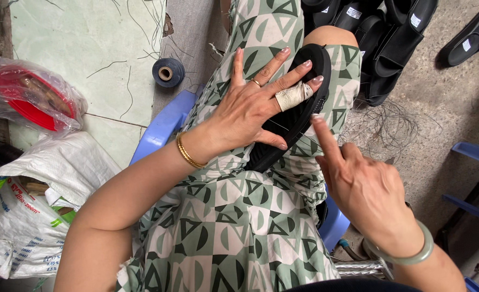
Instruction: The person sits on a blue plastic chair and sews a black slipper held on their lap using a needle and thread. They repeatedly push the needle through the slipper's sole and pull the thread to secure it. After completing the sewing, they cut the thread and place the finished slipper on a pile of other slippers on the floor.
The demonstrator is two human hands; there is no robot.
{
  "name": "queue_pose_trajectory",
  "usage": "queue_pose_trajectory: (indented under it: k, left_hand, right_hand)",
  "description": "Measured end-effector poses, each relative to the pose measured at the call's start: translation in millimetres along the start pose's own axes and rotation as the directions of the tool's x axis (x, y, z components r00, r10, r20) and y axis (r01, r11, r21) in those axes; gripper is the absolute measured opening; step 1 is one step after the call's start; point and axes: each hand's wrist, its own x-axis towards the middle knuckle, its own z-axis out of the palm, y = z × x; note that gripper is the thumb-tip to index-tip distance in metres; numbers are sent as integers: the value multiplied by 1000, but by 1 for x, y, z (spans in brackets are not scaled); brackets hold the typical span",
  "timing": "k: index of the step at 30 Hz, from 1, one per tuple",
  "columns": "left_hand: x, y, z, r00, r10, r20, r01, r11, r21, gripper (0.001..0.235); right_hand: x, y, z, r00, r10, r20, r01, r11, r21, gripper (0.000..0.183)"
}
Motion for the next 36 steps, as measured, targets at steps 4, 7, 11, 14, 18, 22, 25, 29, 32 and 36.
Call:
queue_pose_trajectory:
  k: [4, 7, 11, 14, 18, 22, 25, 29, 32, 36]
  left_hand:
    - [5, 1, 5, 1000, -20, -21, 20, 1000, 19, 128]
    - [5, 1, 5, 1000, -14, -12, 14, 999, 37, 128]
    - [-7, 7, -4, 999, -6, -36, 7, 999, 42, 125]
    - [-27, 6, -10, 972, 45, -229, -50, 999, -17, 98]
    - [-58, 33, 22, 885, 46, -464, -300, 818, -491, 10]
    - [-50, 35, -27, 974, 1, -227, -217, 290, -932, 11]
    - [-39, 17, 3, 932, -204, -300, -13, 807, -590, 20]
    - [-43, 19, -26, 968, -195, -156, 37, 730, -683, 15]
    - [-42, 25, -26, 940, -278, -197, 31, 644, -765, 22]
    - [-51, 27, -7, 891, -276, -360, 4, 799, -602, 43]
  right_hand:
    - [20, 4, 26, 996, -73, 51, 56, 956, 288, 62]
    - [25, -10, 52, 1000, 16, -15, -10, 939, 343, 57]
    - [19, -20, 69, 921, 25, -389, 131, 920, 369, 62]
    - [4, -17, 74, 907, 81, -413, 147, 859, 491, 64]
    - [7, -21, 73, 852, 210, -479, 105, 828, 550, 68]
    - [16, -31, 44, 853, 256, -455, 39, 838, 544, 71]
    - [17, -35, 36, 885, 263, -384, -12, 838, 545, 57]
    - [15, -30, 49, 865, 226, -448, 39, 860, 509, 58]
    - [-2, -15, 30, 917, 174, -359, 27, 871, 491, 58]
    - [-45, 16, 19, 976, 213, -55, -160, 859, 486, 58]
